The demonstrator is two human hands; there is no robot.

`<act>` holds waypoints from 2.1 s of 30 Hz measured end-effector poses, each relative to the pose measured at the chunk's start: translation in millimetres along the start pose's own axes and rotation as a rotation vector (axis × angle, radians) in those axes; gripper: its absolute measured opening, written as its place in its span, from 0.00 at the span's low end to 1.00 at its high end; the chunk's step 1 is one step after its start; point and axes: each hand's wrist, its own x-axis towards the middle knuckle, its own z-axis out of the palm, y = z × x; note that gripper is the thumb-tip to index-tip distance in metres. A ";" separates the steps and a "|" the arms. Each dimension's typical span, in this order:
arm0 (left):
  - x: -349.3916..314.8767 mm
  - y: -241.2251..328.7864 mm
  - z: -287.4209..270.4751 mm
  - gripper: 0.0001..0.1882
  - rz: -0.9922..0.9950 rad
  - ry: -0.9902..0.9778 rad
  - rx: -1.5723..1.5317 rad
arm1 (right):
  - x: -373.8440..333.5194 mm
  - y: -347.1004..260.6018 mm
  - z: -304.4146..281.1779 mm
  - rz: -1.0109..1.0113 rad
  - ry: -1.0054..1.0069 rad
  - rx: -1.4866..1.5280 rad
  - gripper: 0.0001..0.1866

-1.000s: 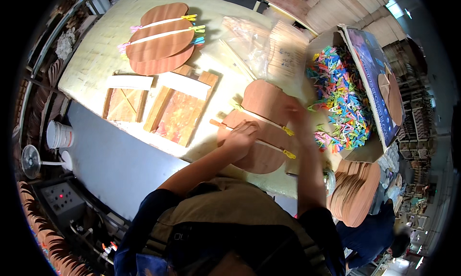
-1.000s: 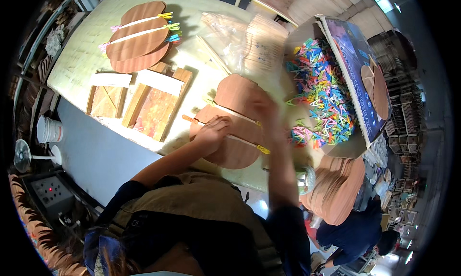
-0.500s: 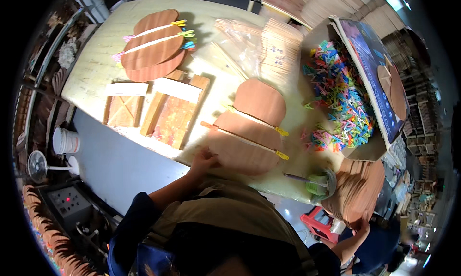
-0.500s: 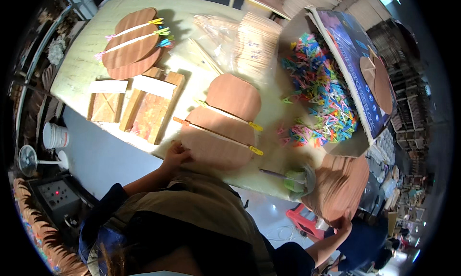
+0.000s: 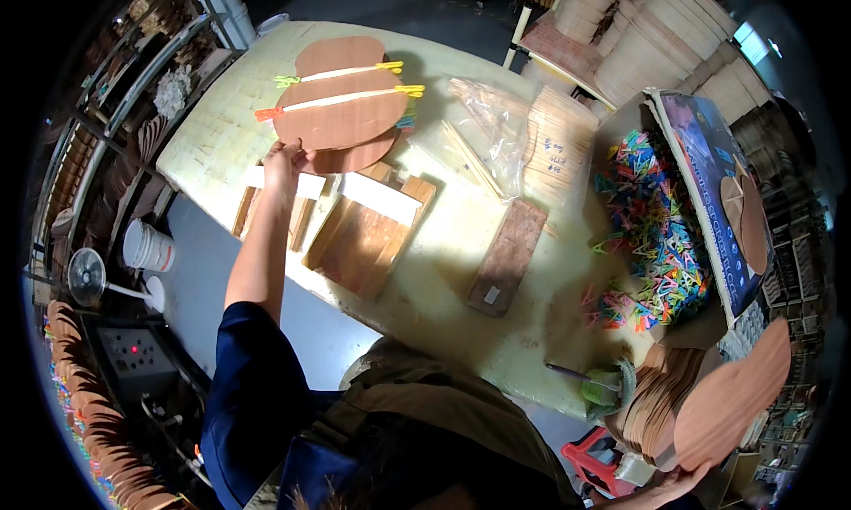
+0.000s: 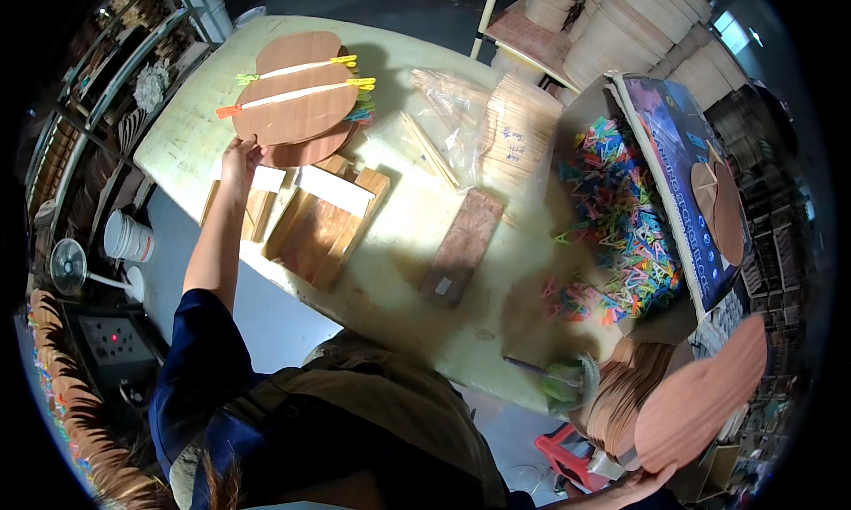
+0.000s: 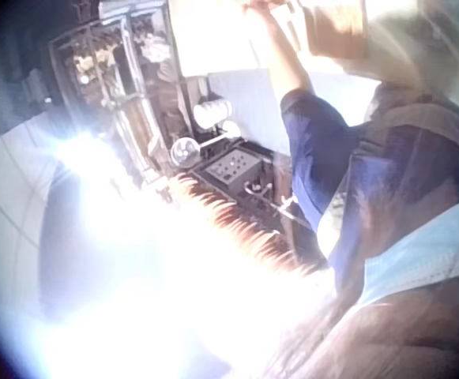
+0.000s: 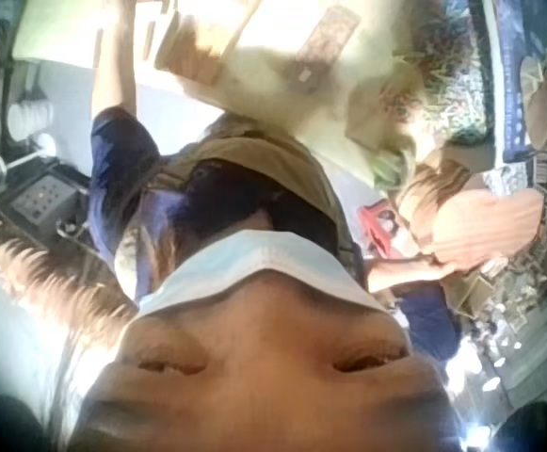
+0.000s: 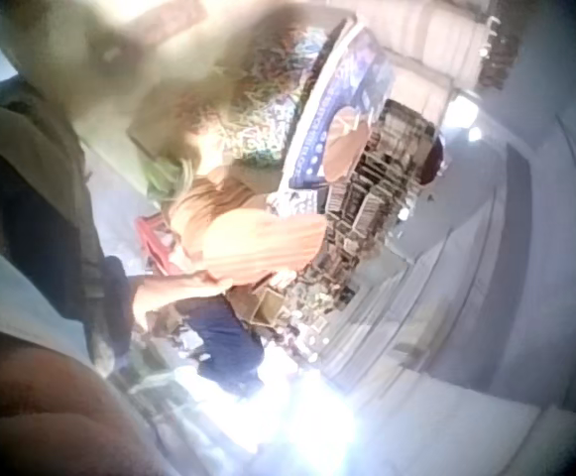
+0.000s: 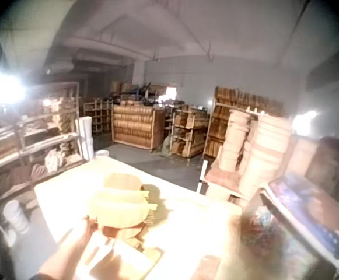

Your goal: The person assembles wooden circular pieces by inserting thin wooden sticks into pre-drilled holes and securing them with colorful plastic clips. The person handles the components one at a time, picking up circles, sticks, and clips from the table to create finished units.

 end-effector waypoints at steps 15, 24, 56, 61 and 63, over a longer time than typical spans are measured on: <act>-28.5 -66.3 1.4 0.20 0.246 0.221 0.465 | -150.1 250.6 166.3 0.632 -0.852 -0.138 0.11; -124.0 -139.2 -15.5 0.09 -0.001 0.065 0.342 | -145.8 304.9 168.4 0.519 -0.682 -0.426 0.12; -237.4 -172.9 205.3 0.03 0.786 -0.867 0.873 | -22.5 320.4 272.7 -0.277 -0.598 -1.688 0.26; -234.7 -193.9 216.2 0.02 0.823 -0.859 0.868 | -17.2 325.4 275.4 -0.341 -0.766 -1.432 0.23; -233.6 -201.4 214.4 0.02 0.845 -0.853 0.886 | -22.7 324.3 270.3 -0.110 -0.844 -1.026 0.19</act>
